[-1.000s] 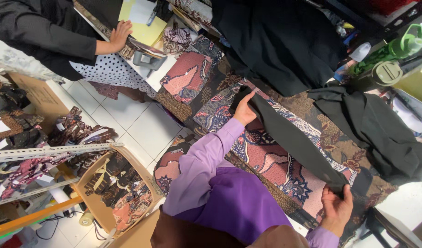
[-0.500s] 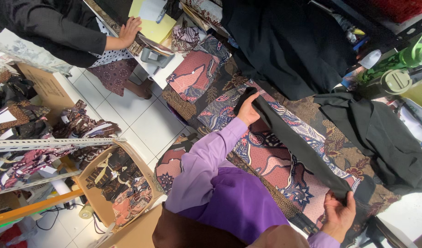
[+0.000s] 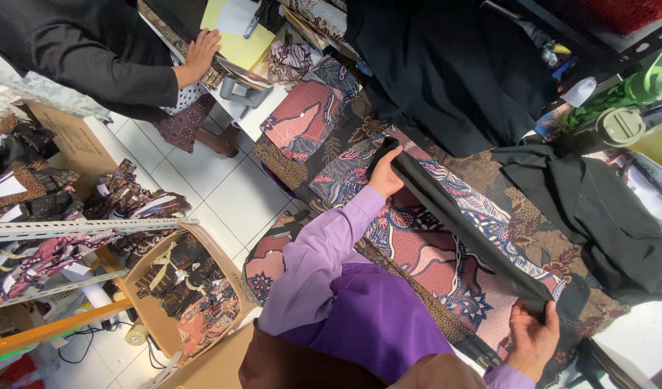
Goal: The person irons a black garment on a patterned table, repeatedly unfolding, smoothing, and pressing it with an iron. The person also folds the garment and places it into a cardboard box.
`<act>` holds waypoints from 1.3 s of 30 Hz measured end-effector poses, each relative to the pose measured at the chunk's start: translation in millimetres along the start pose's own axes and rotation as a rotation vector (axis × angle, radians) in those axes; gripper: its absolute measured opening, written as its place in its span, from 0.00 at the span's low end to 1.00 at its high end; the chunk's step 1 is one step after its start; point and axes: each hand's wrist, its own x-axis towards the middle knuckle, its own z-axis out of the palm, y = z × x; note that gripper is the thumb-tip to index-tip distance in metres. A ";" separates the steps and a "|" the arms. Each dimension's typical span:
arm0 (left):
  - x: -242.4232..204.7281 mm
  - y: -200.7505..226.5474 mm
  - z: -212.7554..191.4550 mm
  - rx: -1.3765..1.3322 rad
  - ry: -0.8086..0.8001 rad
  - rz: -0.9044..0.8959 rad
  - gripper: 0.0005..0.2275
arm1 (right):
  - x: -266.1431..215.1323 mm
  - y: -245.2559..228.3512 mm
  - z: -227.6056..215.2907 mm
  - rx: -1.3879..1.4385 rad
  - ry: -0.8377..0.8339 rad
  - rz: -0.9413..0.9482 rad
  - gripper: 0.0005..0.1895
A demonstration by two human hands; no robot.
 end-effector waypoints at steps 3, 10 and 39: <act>-0.9 -0.4 2.8 0.012 0.052 0.006 0.07 | 1.4 1.7 1.0 -0.016 0.026 -0.016 0.12; -9.6 -3.1 4.5 0.020 0.046 0.008 0.07 | -0.8 4.3 -2.1 -0.014 0.041 -0.007 0.12; -34.4 74.7 186.6 0.245 -0.248 0.075 0.08 | -6.3 -67.9 44.8 -0.035 -0.263 -0.186 0.18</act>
